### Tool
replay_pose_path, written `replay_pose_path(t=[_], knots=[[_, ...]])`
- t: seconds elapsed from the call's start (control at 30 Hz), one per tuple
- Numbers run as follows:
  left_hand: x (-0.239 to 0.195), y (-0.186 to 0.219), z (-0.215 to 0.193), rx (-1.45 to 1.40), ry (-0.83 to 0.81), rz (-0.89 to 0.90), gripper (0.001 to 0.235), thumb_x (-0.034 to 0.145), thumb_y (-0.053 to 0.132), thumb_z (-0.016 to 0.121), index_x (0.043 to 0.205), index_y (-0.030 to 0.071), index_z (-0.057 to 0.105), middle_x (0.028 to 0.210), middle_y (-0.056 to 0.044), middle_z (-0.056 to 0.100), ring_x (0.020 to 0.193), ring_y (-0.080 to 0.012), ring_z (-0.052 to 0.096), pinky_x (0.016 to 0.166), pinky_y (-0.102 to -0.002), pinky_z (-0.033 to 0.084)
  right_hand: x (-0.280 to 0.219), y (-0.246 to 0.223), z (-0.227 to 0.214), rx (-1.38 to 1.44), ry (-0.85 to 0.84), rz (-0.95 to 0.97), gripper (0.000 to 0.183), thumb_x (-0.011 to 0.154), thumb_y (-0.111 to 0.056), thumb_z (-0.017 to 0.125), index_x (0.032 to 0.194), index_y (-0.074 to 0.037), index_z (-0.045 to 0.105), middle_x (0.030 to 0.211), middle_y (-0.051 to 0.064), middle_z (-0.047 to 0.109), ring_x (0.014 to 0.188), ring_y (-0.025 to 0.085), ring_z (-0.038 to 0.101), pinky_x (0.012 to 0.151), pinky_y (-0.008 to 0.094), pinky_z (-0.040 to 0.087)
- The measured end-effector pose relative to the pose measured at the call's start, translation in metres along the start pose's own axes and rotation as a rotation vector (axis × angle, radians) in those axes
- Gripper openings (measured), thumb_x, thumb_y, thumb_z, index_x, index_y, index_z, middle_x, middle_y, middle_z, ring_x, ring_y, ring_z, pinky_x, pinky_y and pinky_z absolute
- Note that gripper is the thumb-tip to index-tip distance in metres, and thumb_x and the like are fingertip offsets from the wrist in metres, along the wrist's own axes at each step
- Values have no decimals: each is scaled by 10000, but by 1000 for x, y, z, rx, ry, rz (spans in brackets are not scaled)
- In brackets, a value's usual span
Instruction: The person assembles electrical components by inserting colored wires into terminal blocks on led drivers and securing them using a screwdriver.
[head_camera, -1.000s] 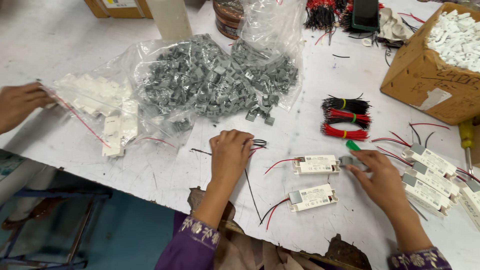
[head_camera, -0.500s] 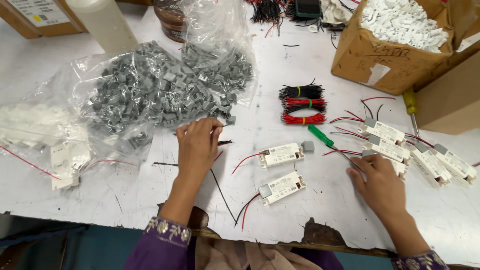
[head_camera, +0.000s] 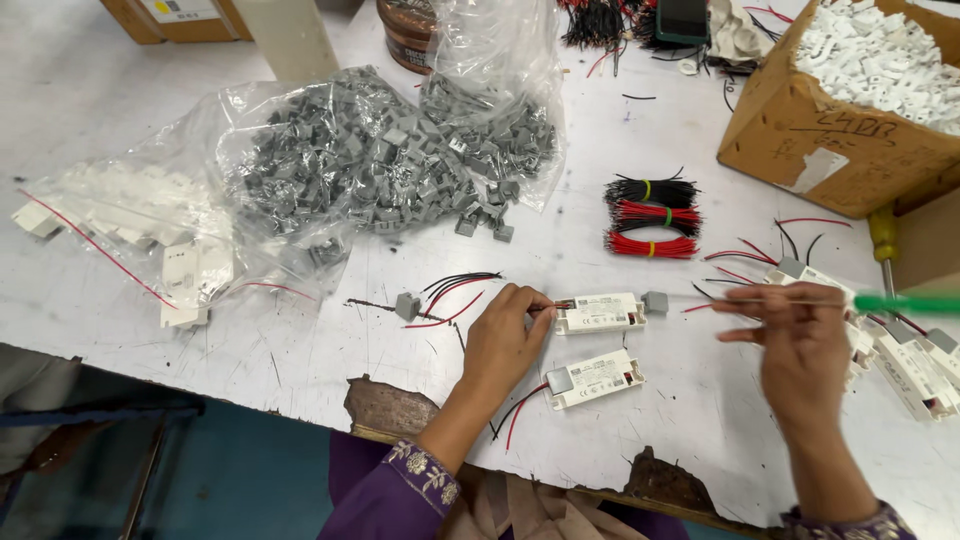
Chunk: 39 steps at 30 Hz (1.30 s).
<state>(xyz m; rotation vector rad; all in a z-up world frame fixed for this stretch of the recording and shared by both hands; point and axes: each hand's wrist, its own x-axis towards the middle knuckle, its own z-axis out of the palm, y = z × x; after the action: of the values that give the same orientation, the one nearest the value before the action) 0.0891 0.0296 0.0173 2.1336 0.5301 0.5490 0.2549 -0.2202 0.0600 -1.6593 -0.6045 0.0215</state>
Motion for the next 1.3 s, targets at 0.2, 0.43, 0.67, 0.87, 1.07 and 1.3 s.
replay_pose_path(t=[0.2, 0.43, 0.67, 0.87, 1.07, 1.3], knots=[[1, -3, 7, 23, 42, -23, 133, 926, 219, 698, 961, 90, 699, 909, -34, 666, 727, -197, 685, 630, -333, 546, 12, -5, 71, -95, -229, -124, 161, 1089, -101, 475, 1104, 45, 542, 1002, 156, 734, 995, 244, 774, 785, 321, 621], [2, -8, 8, 43, 88, 82, 131, 927, 215, 705, 951, 86, 699, 891, -49, 648, 776, -212, 691, 648, -351, 552, 24, -19, 100, -281, -269, -153, 188, 1044, -114, 551, 1018, 57, 626, 925, 126, 788, 864, 193, 789, 757, 282, 644], [3, -6, 7, 46, 64, 75, 121, 933, 214, 699, 957, 96, 706, 886, -32, 648, 770, -191, 692, 630, -335, 547, 21, -11, 100, -224, -272, -157, 219, 1063, -136, 544, 1024, 65, 623, 933, 124, 780, 900, 181, 791, 781, 270, 645], [5, -4, 5, 61, 64, 77, 114, 932, 212, 703, 953, 101, 709, 880, -26, 649, 754, -181, 691, 607, -327, 545, 19, -8, 99, -230, -287, -145, 210, 1051, -130, 550, 1021, 61, 634, 937, 120, 790, 897, 173, 791, 778, 272, 644], [7, -3, 7, 76, 87, 100, 104, 926, 208, 711, 943, 106, 706, 873, -16, 645, 751, -176, 688, 592, -325, 541, 12, -10, 101, -371, -272, -236, 129, 1019, -21, 563, 983, 43, 670, 929, 99, 796, 859, 155, 790, 736, 255, 631], [10, -2, 8, 142, 78, 118, 108, 902, 204, 729, 905, 106, 681, 866, -18, 633, 742, -199, 681, 563, -350, 532, 12, -7, 101, -407, -275, -351, 93, 966, 61, 580, 980, 21, 662, 938, 76, 792, 827, 152, 780, 702, 248, 616]])
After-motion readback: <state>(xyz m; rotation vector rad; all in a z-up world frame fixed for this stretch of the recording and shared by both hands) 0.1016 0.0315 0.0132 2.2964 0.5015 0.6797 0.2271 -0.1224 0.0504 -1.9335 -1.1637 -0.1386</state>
